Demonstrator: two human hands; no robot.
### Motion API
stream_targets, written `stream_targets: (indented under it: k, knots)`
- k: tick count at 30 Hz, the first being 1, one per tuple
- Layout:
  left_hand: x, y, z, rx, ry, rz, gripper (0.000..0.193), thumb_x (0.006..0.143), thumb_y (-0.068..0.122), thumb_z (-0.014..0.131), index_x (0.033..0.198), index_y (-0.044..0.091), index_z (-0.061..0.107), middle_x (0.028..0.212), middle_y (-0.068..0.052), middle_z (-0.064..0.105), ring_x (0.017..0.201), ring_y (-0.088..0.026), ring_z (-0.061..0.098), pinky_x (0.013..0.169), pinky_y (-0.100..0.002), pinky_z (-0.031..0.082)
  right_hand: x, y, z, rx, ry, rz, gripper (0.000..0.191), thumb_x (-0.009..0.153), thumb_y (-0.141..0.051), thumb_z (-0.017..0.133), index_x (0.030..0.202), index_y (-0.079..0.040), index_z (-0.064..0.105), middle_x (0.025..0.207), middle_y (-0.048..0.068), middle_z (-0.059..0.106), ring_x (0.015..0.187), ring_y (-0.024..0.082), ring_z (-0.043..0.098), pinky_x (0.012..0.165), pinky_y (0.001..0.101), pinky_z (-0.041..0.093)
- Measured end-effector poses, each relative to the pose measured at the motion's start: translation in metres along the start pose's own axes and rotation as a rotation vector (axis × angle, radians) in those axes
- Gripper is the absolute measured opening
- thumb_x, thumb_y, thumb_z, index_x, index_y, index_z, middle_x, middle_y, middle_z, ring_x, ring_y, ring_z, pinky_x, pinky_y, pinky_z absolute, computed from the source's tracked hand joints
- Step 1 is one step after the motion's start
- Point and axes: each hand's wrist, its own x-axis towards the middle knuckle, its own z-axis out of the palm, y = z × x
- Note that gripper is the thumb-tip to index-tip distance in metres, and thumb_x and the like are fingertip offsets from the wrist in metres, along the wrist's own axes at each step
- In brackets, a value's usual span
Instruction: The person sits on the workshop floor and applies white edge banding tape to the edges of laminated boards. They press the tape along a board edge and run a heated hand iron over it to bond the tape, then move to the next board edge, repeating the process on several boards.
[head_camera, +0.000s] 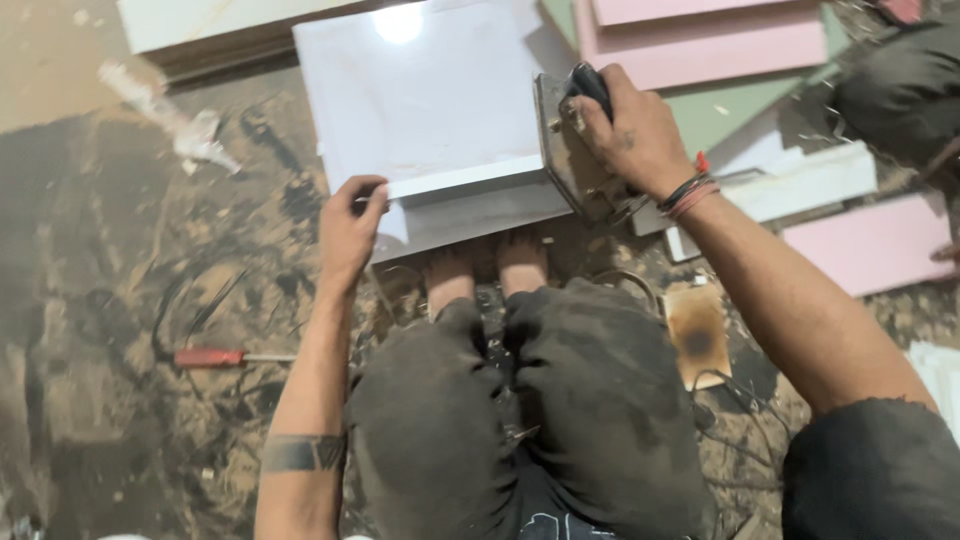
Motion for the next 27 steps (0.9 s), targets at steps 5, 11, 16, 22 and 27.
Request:
stream_targets:
  k: [5,11,16,22,27]
  knots:
    - [-0.003,0.007,0.008,0.073,-0.022,0.03,0.021,0.102,0.017,0.065,0.116,0.003,0.071,0.091,-0.008,0.074,0.083,-0.013,0.072,0.074,-0.027,0.054,-0.012,0.071,-0.038,-0.054,0.077,0.071,0.037,0.109,-0.039,0.061,0.117,-0.003,0.057,0.08,0.025,0.068,0.079,0.048,0.066,0.069,0.0549,0.049]
    - [-0.007,0.002,0.012,0.167,-0.045,0.059,0.021,0.106,0.019,0.063,0.119,0.004,0.071,0.091,-0.009,0.074,0.087,-0.014,0.07,0.078,-0.029,0.054,-0.061,0.118,-0.076,0.67,0.06,0.49,0.023,0.107,-0.028,0.063,0.112,-0.007,0.056,0.074,0.0,0.055,0.058,0.01,0.052,0.05,0.0303,0.043]
    - [-0.003,-0.018,0.008,0.291,-0.147,0.171,0.03,0.101,0.019,0.075,0.125,0.002,0.07,0.101,-0.015,0.073,0.091,-0.019,0.07,0.081,-0.033,0.056,-0.17,0.144,-0.079,0.731,0.065,0.678,0.023,0.101,-0.024,0.068,0.114,-0.006,0.065,0.073,-0.004,0.055,0.055,0.002,0.048,0.045,0.0213,0.036]
    - [-0.005,-0.028,0.009,0.31,-0.178,0.16,0.026,0.109,0.017,0.073,0.129,0.001,0.069,0.112,-0.016,0.073,0.103,-0.022,0.072,0.088,-0.033,0.059,-0.268,0.201,-0.026,0.266,-0.072,0.637,0.036,0.089,-0.032,0.076,0.111,-0.003,0.074,0.091,0.008,0.073,0.081,0.016,0.066,0.075,0.0316,0.053]
    - [-0.002,-0.032,0.011,0.244,-0.184,0.093,0.026,0.108,0.016,0.071,0.129,0.001,0.067,0.112,-0.012,0.073,0.103,-0.019,0.072,0.086,-0.031,0.057,-0.286,0.22,0.007,0.382,-0.103,0.684,0.044,0.087,-0.037,0.071,0.116,-0.003,0.071,0.102,0.013,0.075,0.094,0.022,0.069,0.086,0.0373,0.054]
